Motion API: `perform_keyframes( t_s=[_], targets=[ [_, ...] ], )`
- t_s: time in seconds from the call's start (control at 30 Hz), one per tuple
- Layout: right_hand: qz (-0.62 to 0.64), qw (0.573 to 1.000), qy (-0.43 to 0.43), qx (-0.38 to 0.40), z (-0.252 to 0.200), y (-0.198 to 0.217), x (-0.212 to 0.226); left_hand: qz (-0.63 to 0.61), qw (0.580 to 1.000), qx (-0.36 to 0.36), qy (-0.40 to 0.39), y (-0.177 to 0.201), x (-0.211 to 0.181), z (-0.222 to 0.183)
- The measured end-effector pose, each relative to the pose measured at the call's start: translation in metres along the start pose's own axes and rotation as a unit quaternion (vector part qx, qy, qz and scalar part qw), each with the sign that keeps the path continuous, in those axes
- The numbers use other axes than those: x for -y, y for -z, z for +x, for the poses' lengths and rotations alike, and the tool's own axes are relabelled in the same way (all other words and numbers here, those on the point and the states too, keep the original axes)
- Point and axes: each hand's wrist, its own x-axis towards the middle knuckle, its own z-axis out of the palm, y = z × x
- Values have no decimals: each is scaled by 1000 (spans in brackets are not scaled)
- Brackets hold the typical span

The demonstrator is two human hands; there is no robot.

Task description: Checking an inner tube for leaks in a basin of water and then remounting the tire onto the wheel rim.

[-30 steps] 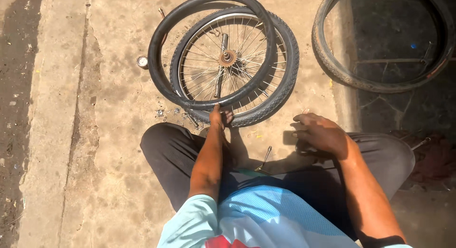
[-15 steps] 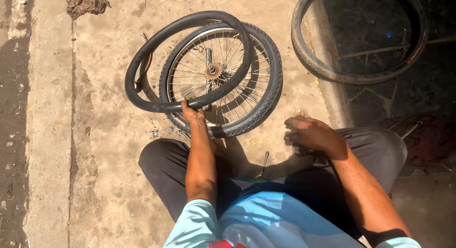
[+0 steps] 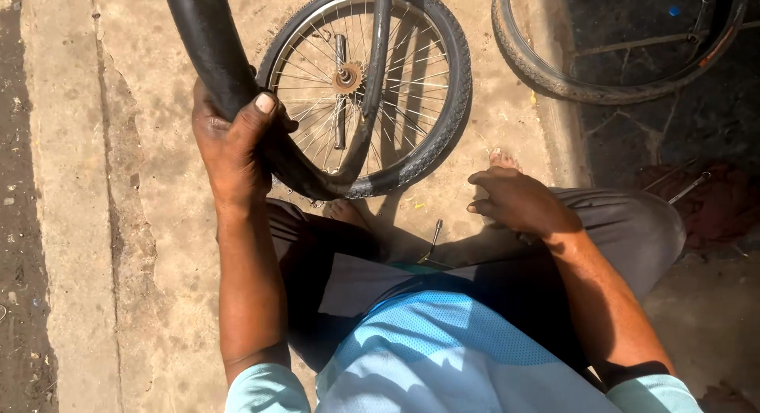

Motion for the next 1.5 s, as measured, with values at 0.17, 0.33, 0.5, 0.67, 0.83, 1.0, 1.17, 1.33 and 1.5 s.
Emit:
perform_keyframes(
  t_s=[0.17,0.33,0.5,0.67,0.83,1.0,1.17,1.33,1.5],
  targets=[
    [-25,999,25,-28,11,-9,2,-48,996,71,34,-14,-55,-38],
    [18,992,105,-72,54,-54,3,-100,985,137,46,-49,-97,-46],
    [106,967,231,-26,94,-110,49,-147,965,205,66,-56,-85,-25],
    [77,969,229,-45,107,-139,72,-140,963,212,93,-52,-60,-5],
    [48,983,171,-56,120,-134,68,-168,963,159,140,-65,-72,-8],
    [-55,989,132,21,143,-153,47,-152,965,182,112,-57,-51,-6],
    [52,981,185,17,164,-185,17,-169,960,184,125,-61,-48,-2],
    [65,975,211,20,155,-174,16,-172,960,173,138,-62,-48,-2],
    [52,975,213,32,151,-167,19,-159,962,172,137,-67,-50,-2]
  ],
)
